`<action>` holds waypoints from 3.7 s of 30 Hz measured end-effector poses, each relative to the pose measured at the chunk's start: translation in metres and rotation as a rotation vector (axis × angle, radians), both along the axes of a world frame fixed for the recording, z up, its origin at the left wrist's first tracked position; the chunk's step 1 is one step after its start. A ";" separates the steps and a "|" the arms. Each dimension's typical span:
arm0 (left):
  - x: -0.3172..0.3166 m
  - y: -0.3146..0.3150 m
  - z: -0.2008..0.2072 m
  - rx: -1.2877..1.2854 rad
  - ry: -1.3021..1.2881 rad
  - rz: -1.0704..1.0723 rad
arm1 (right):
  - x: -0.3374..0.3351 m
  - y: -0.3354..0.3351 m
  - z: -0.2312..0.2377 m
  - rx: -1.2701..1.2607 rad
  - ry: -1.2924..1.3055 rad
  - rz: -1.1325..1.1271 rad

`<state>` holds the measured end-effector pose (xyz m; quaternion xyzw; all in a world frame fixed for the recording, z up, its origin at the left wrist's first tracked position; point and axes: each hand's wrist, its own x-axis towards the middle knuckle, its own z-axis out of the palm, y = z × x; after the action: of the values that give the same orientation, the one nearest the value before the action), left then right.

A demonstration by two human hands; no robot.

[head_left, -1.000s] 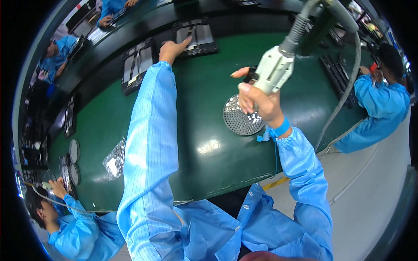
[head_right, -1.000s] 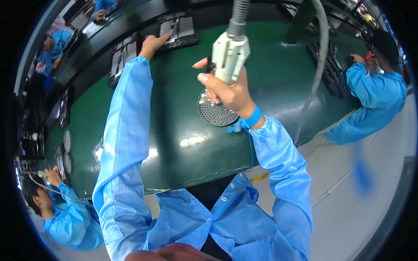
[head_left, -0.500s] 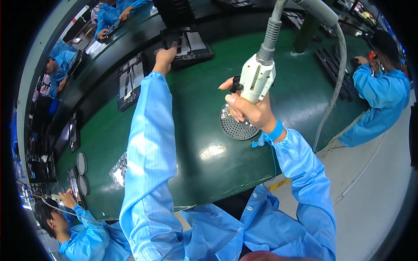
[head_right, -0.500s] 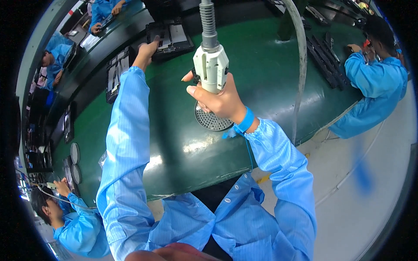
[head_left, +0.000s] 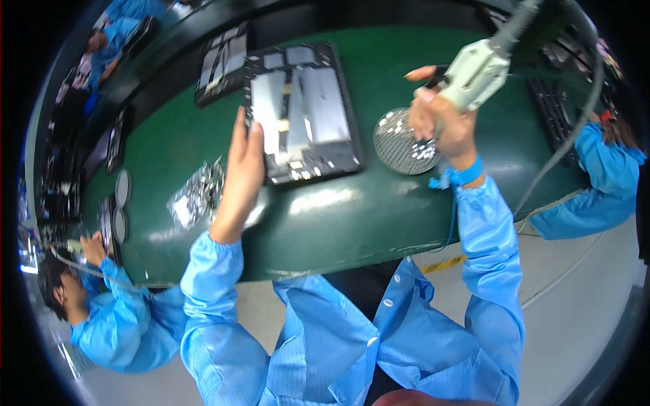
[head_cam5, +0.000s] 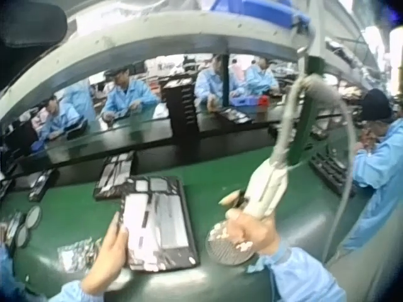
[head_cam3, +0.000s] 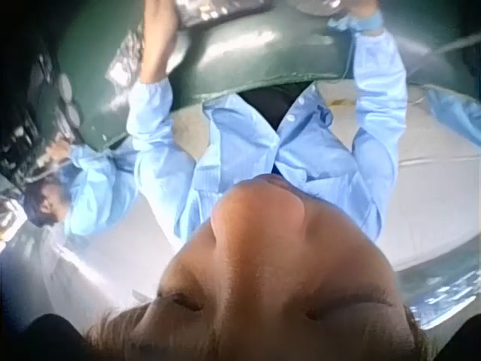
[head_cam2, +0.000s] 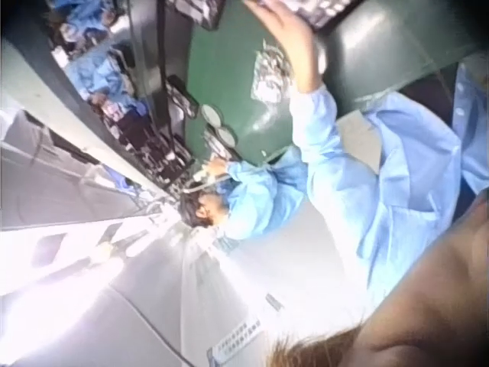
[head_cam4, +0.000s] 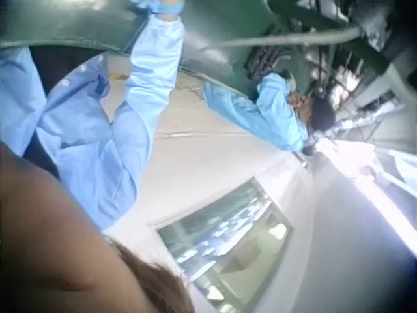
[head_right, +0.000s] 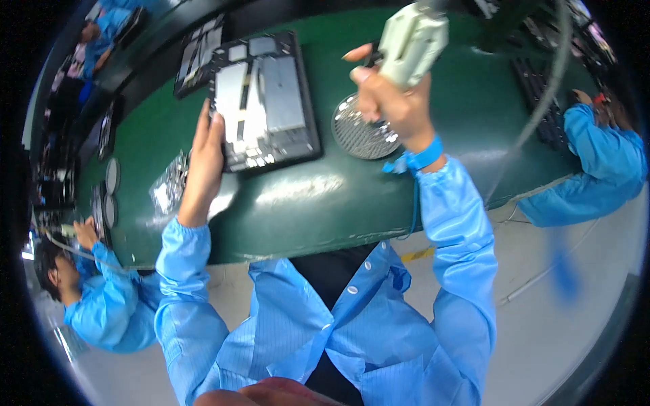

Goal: The person secures internal ribbon cables and plastic trays within a tablet chassis by driving screws into place with an electric power screwdriver.

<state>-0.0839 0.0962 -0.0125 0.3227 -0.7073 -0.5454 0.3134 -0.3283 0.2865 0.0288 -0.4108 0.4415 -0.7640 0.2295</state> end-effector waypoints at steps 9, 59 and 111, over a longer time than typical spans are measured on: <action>0.087 0.107 0.005 -0.053 -0.427 0.002 | 0.008 -0.008 -0.008 0.005 0.042 0.096; 0.055 -0.034 -0.016 0.016 -0.112 -0.047 | 0.006 -0.008 -0.006 0.003 0.008 0.140; 0.050 -0.012 -0.029 0.254 0.047 -0.435 | 0.129 -0.126 -0.018 0.083 0.122 0.513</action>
<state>-0.0338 0.0838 -0.0412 0.1872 -0.6784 -0.6917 0.1619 -0.1994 0.1600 0.0105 -0.5450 0.3668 -0.6358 0.4052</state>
